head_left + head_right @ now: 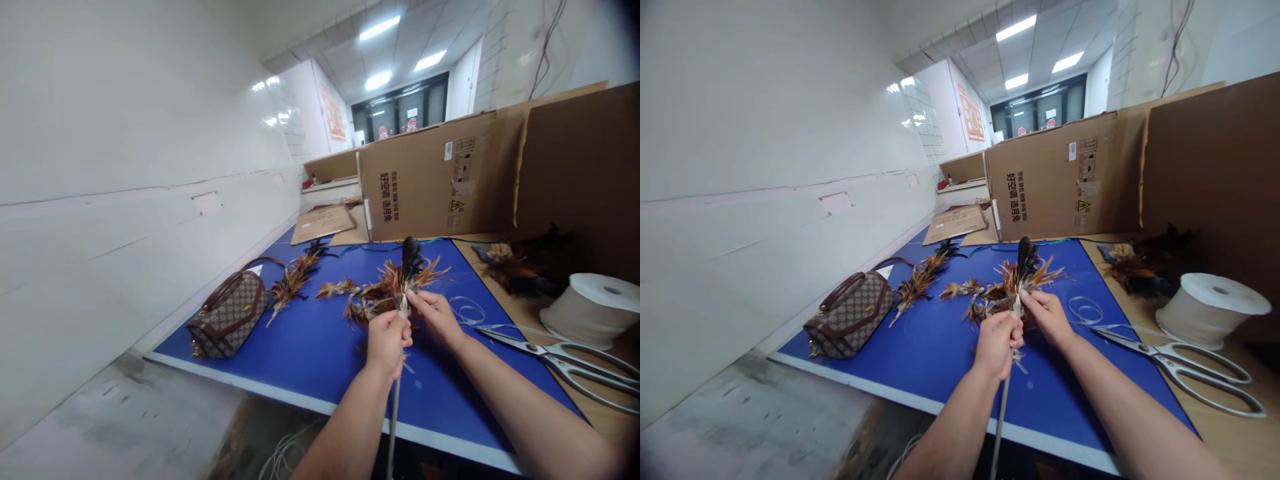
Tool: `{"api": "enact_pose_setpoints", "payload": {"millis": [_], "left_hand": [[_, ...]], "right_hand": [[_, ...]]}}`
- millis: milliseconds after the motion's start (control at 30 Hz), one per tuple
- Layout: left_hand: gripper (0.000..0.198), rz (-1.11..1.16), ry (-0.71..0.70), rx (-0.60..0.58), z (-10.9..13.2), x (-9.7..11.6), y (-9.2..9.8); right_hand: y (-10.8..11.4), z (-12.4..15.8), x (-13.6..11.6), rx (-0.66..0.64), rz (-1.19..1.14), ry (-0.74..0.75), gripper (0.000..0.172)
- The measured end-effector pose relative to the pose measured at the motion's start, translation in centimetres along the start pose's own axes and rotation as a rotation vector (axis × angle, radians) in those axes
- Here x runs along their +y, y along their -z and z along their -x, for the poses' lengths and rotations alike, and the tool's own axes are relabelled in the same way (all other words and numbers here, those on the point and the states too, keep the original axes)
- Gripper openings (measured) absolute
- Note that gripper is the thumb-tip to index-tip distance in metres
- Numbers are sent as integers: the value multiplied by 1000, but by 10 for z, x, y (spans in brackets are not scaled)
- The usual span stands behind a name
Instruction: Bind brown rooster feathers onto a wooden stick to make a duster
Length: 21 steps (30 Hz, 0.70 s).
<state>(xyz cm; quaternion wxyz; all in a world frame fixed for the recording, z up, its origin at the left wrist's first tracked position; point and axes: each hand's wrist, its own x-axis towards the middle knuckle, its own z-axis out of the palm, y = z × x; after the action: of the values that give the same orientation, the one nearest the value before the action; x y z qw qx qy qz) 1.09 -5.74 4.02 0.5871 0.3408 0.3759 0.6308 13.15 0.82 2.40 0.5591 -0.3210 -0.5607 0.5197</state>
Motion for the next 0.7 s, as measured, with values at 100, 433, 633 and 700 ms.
{"api": "enact_pose_setpoints", "payload": {"millis": [100, 433, 633, 700], "left_hand": [[37, 4, 5, 11, 4, -1, -1], [35, 160, 210, -38, 5, 3, -8], [27, 187, 324, -111, -6, 9, -7], [26, 199, 355, -118, -8, 10, -7]], "right_hand": [[-1, 0, -1, 22, -45, -7, 52], [5, -11, -1, 177, -168, -30, 53], [6, -11, -3, 180, -197, -32, 54], [6, -10, -5, 178, -205, -33, 55]]}}
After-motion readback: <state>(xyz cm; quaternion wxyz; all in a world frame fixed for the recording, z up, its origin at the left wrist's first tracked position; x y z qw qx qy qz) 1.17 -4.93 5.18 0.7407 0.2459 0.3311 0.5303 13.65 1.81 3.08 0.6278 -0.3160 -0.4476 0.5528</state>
